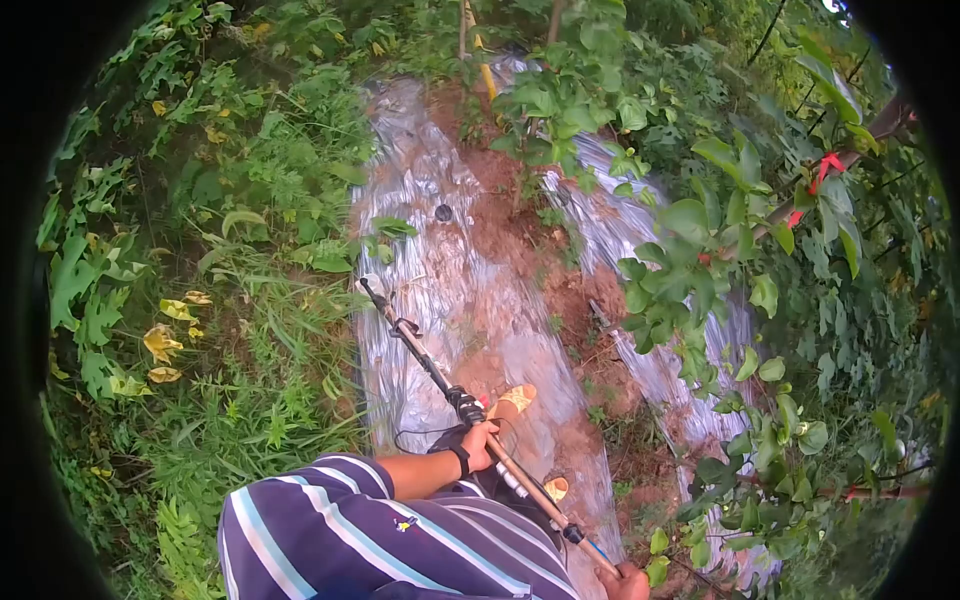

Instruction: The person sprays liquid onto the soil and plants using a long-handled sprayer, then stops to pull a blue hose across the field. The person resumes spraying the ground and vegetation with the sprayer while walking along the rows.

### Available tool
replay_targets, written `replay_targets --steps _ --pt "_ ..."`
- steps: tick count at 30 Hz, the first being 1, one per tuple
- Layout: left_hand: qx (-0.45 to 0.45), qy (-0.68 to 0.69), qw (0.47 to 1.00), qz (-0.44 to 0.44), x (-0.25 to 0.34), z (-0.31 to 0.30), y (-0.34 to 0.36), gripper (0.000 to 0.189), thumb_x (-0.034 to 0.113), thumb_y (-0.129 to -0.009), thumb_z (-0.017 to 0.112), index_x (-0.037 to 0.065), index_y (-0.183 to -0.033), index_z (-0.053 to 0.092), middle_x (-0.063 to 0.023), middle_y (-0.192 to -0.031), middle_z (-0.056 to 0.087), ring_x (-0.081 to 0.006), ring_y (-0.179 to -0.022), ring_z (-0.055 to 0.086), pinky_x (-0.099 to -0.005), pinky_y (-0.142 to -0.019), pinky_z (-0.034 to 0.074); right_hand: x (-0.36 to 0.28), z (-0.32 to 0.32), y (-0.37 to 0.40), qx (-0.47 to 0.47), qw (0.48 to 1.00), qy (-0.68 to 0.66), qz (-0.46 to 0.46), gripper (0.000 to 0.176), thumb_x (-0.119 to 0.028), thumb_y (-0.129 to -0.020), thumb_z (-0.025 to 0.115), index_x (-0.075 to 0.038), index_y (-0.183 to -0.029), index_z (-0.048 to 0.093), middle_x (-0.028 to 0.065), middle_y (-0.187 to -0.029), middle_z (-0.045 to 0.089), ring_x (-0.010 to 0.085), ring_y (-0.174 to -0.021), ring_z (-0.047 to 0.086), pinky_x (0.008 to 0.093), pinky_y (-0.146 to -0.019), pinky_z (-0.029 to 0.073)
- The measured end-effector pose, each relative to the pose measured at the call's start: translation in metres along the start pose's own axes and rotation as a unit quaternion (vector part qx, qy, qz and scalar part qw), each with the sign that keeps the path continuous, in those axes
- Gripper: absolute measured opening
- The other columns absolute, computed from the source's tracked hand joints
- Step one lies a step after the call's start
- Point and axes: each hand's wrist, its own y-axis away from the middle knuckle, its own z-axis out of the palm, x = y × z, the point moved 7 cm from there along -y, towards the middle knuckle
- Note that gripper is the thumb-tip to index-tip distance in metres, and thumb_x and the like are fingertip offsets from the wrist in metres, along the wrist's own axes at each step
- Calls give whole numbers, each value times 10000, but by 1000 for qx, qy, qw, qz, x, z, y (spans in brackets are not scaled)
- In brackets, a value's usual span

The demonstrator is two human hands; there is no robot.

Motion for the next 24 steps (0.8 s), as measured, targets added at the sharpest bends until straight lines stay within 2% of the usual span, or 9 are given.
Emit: replay_targets --steps 5,7,9,12,13,15,17,20,24 --pt "61 -34 998 7 76 32 -24 177 80 -782 595 70 -933 504 -89 -775 501 -258 -675 537 -414 -635 510 -51 6 -51 -19 998 -65 3 399 -307 -720 806 44 -677 622 127 -513 495 137 -483 457 370 -467 388" --pt "9 -21 999 -23 111 64 -32 181 77 -785 600 55 -931 495 -103 -777 501 -279 -647 547 -432 -607 521 -60 21 -78 -42 997 -64 4 420 -315 -737 793 59 -669 615 108 -492 465 127 -476 429 355 -448 362" --pt "58 -122 989 62 162 61 -79 196 59 -792 601 25 -961 508 -120 -779 519 -298 -654 581 -461 -620 539 -71 38 -106 -66 992 -101 29 443 -352 -774 769 41 -640 613 81 -502 490 112 -476 436 329 -432 340" --pt "84 -237 960 125 225 120 -63 227 28 -776 641 -37 -969 541 -142 -799 565 -302 -713 627 -473 -641 560 -93 61 -144 -143 956 -249 66 462 -406 -842 719 6 -653 631 44 -511 507 96 -444 429 300 -404 308" --pt "89 -279 943 157 244 128 -78 241 19 -766 658 -61 -968 553 -151 -821 589 -309 -722 640 -481 -638 564 -104 68 -153 -214 926 -280 132 454 -418 -876 683 -6 -691 645 25 -512 497 94 -424 418 288 -393 287" --pt "165 -396 875 225 279 133 -127 313 45 -698 727 -60 -973 620 -166 -992 649 -291 -844 671 -422 -725 545 -111 86 -167 -286 884 -314 196 451 -431 -910 647 -19 -729 659 5 -512 488 91 -404 407 276 -381 266" --pt "183 -437 840 266 308 150 -141 226 22 -719 703 -82 -891 599 -175 -846 637 -318 -654 662 -474 -536 555 -112 107 -185 -313 860 -355 190 453 -437 -910 641 -3 -781 666 13 -503 476 98 -418 426 269 -377 279" --pt "195 -422 842 275 315 179 -117 206 10 -717 688 -76 -884 602 -172 -829 647 -304 -677 681 -431 -515 557 -114 116 -195 -309 843 -407 164 466 -447 -907 642 4 -794 677 26 -517 505 99 -412 424 272 -377 282" --pt "150 -475 833 241 310 167 -133 221 48 -764 670 -34 -951 587 -148 -870 646 -295 -749 678 -472 -601 574 -98 107 -189 -219 912 -334 96 472 -472 -879 666 -15 -765 692 23 -538 538 104 -451 460 272 -417 331"
